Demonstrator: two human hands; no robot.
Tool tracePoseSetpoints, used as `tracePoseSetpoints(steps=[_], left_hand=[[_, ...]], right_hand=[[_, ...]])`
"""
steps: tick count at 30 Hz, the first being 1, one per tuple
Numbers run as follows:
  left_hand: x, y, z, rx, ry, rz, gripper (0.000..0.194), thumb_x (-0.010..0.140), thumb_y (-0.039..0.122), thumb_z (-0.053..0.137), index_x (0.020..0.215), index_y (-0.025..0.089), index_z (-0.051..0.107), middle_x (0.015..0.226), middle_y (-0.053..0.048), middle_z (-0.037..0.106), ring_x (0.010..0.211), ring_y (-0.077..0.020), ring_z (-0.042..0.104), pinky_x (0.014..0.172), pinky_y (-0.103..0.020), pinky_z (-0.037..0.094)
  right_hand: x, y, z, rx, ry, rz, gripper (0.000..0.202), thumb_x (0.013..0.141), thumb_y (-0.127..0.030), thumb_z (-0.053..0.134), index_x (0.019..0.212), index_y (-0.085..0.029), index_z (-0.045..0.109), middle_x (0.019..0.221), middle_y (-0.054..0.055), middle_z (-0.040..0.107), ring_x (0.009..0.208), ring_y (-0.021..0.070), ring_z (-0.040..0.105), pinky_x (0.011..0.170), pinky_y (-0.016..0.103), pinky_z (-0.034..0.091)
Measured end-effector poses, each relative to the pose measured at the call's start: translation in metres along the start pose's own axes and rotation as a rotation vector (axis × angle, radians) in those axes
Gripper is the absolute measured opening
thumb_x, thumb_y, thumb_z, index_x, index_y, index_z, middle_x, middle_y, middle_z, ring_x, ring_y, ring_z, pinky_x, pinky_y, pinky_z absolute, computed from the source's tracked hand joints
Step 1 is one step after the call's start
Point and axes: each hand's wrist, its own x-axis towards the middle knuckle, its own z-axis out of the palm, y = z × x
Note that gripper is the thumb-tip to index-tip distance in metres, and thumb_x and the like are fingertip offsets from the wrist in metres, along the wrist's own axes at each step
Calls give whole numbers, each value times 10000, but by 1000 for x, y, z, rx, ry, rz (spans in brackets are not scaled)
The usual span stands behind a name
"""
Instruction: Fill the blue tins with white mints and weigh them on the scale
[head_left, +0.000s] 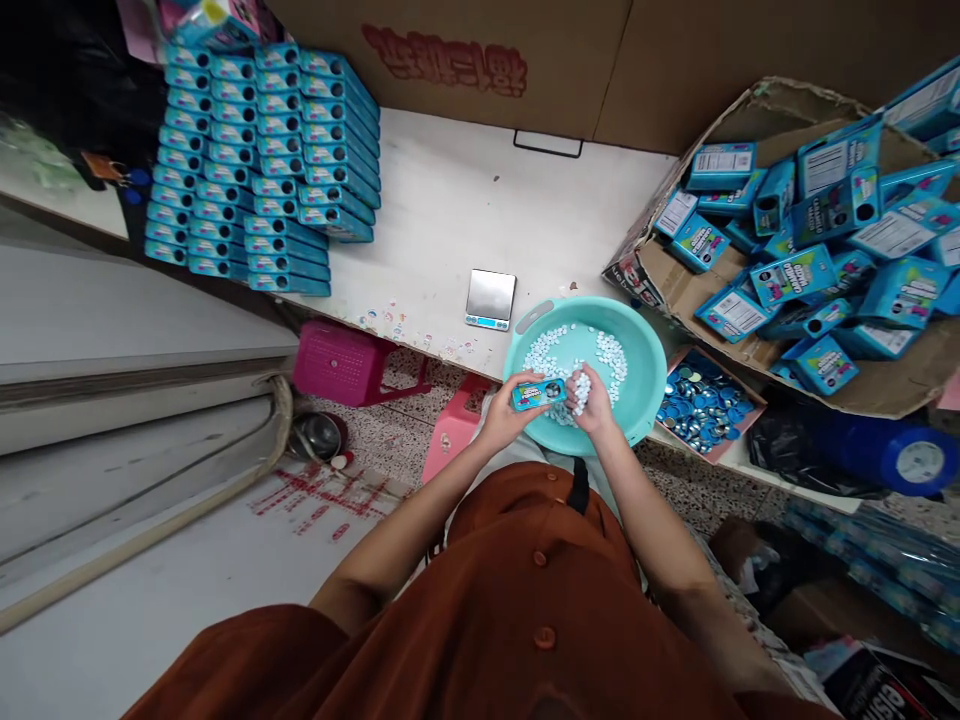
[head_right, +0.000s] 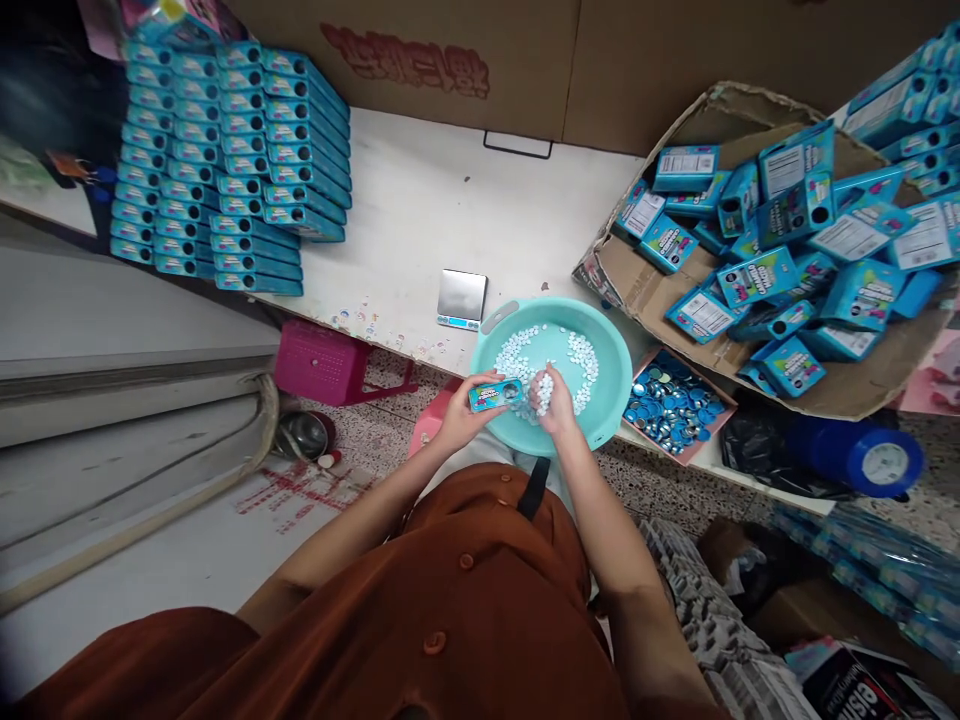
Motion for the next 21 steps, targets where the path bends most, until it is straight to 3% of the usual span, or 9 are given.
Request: tracePoseSetpoints(steps=[4, 7, 10, 14, 21], left_hand=[[-1, 8, 10, 74, -29, 46, 363, 764, 340, 747, 1068, 213, 594, 1146, -98, 653, 1121, -235, 609, 1001, -408, 464], [0, 19, 18, 184, -76, 125, 320, 774, 299, 739, 1060, 235, 611, 1134, -78, 666, 1111, -243, 602, 1008, -428, 440], [0, 32, 26, 271, -102, 170, 324, 769, 275, 742, 1066, 245, 614, 1114, -63, 677, 1083, -248, 601, 983, -432, 435], [0, 42, 33, 289, -115, 172, 322, 769, 297, 738, 1065, 242, 624, 1096, -62, 679, 1066, -251, 608, 954, -412, 448], [3, 41, 40, 204, -119, 158, 331, 755, 343, 741, 1053, 240, 643, 1077, -65, 685, 1038, -256, 627, 934, -391, 462]], right_hand=[[-28, -45, 3, 227, -36, -97, 339, 840, -510, 553, 685, -232, 435, 548, -81, 384, 398, 65, 294, 344, 170, 258], [-48, -60, 13, 384, -59, -172, 323, 880, -473, 525, 687, -227, 446, 552, -80, 390, 394, 57, 290, 350, 159, 268], [-63, -62, 25, 441, -18, -296, 352, 887, -465, 537, 650, -214, 471, 547, -65, 426, 414, 56, 355, 383, 164, 321], [-76, -58, 34, 314, 55, -499, 405, 863, -512, 575, 607, -210, 491, 575, -35, 480, 529, 80, 482, 521, 199, 437], [-82, -61, 36, 203, 118, -579, 515, 863, -585, 528, 528, -215, 399, 516, -44, 392, 497, 90, 443, 540, 239, 433]])
